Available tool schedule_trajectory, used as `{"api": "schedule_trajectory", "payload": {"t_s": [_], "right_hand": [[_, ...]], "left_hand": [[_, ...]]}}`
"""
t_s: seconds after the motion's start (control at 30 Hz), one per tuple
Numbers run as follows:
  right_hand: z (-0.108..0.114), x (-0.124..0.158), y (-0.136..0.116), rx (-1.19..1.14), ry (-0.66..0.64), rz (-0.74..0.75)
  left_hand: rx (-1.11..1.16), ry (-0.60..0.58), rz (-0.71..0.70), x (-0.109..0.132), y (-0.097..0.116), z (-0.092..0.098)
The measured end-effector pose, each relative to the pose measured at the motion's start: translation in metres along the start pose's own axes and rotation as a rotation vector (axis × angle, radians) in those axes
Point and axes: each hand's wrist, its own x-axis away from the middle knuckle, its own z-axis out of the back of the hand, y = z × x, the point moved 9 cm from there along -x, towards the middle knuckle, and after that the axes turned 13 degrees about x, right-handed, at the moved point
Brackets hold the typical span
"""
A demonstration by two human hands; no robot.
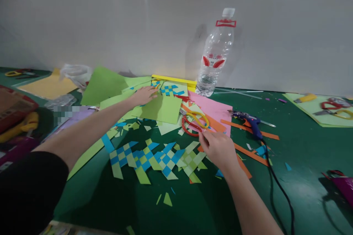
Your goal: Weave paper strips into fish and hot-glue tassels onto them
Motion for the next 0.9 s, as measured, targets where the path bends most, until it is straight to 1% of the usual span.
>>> {"api": "schedule_trajectory", "payload": {"t_s": [0.13, 0.2, 0.27, 0.33, 0.5, 0.57, 0.63, 0.73, 0.8, 0.87, 0.9], "right_hand": [[0.001, -0.001, -0.002, 0.007, 0.0, 0.015], [0.002, -0.001, -0.002, 0.006, -0.003, 0.016], [0.002, -0.002, -0.002, 0.005, -0.008, 0.014], [0.002, -0.002, -0.002, 0.005, -0.011, 0.012], [0.001, -0.001, -0.002, -0.006, -0.015, 0.008], [0.001, 0.0, -0.002, 0.0, -0.014, 0.007], [0.001, 0.0, -0.001, 0.002, -0.012, 0.007], [-0.001, 0.0, -0.001, -0.006, -0.029, 0.008], [-0.003, 0.001, -0.001, -0.014, -0.04, 0.009], [-0.004, 0.002, -0.001, -0.022, -0.046, 0.007], [-0.005, 0.002, 0.0, -0.028, -0.048, 0.006]], "left_hand": [[0.028, 0.03, 0.03, -0.015, -0.009, -0.01], [0.058, 0.073, 0.037, -0.02, -0.013, -0.008], [0.1, 0.137, 0.044, -0.024, -0.017, -0.001], [0.147, 0.229, 0.055, -0.026, -0.023, 0.013], [0.226, 0.507, 0.108, -0.02, -0.046, 0.066], [0.248, 0.584, 0.132, -0.015, -0.057, 0.082], [0.273, 0.637, 0.19, -0.01, -0.071, 0.093], [0.264, 0.682, 0.356, 0.0, -0.096, 0.099], [0.221, 0.691, 0.445, 0.005, -0.106, 0.097], [0.189, 0.673, 0.465, 0.005, -0.108, 0.091], [0.178, 0.637, 0.452, 0.003, -0.106, 0.086]]}}
